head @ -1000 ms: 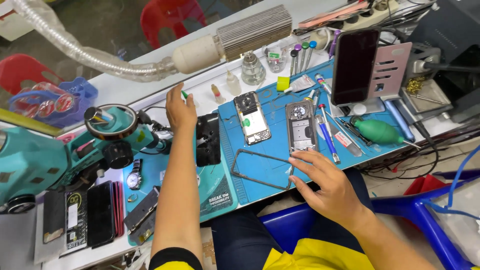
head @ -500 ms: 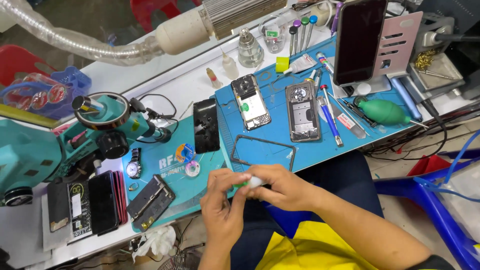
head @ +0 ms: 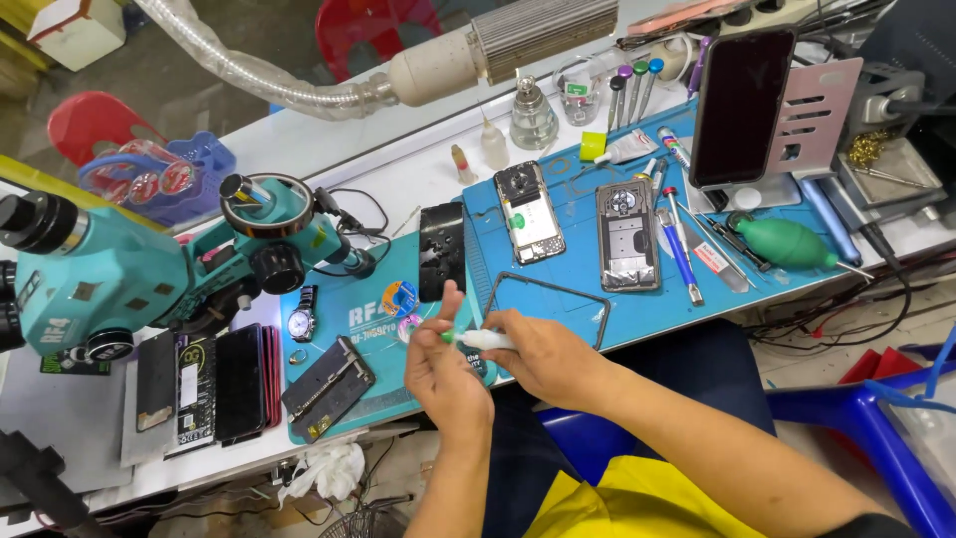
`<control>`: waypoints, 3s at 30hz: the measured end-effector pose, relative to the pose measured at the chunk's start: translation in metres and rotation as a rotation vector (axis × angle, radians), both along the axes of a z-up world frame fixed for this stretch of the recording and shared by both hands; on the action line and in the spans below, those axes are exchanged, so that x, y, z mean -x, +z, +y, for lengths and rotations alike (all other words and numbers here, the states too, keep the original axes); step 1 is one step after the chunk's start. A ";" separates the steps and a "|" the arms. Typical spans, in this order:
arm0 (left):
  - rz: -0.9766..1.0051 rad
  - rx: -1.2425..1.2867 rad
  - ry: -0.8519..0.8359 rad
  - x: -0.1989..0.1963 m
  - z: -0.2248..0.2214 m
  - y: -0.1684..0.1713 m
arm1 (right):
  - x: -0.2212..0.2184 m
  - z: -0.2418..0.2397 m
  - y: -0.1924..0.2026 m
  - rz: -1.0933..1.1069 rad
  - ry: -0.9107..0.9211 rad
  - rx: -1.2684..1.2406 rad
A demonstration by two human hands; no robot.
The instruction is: Technician disassembling a smartphone and installing new components or reassembling parts using adhesive.
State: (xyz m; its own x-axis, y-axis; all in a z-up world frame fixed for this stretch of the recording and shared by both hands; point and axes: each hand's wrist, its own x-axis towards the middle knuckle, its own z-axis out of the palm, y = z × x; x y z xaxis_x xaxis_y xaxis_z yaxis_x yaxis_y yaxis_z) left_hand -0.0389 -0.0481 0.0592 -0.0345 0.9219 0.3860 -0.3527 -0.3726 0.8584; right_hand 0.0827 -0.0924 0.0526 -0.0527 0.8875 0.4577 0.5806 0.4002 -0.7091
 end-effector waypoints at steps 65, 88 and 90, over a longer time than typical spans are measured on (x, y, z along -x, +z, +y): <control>-0.095 0.320 -0.028 -0.023 0.076 0.030 | -0.006 0.094 -0.003 0.619 -0.006 0.095; 0.894 -0.253 -0.037 -0.026 0.141 0.023 | -0.081 0.012 0.016 0.348 -0.180 0.269; 1.058 -0.330 0.139 -0.017 0.182 0.008 | -0.117 0.000 -0.012 -0.376 -0.575 -0.075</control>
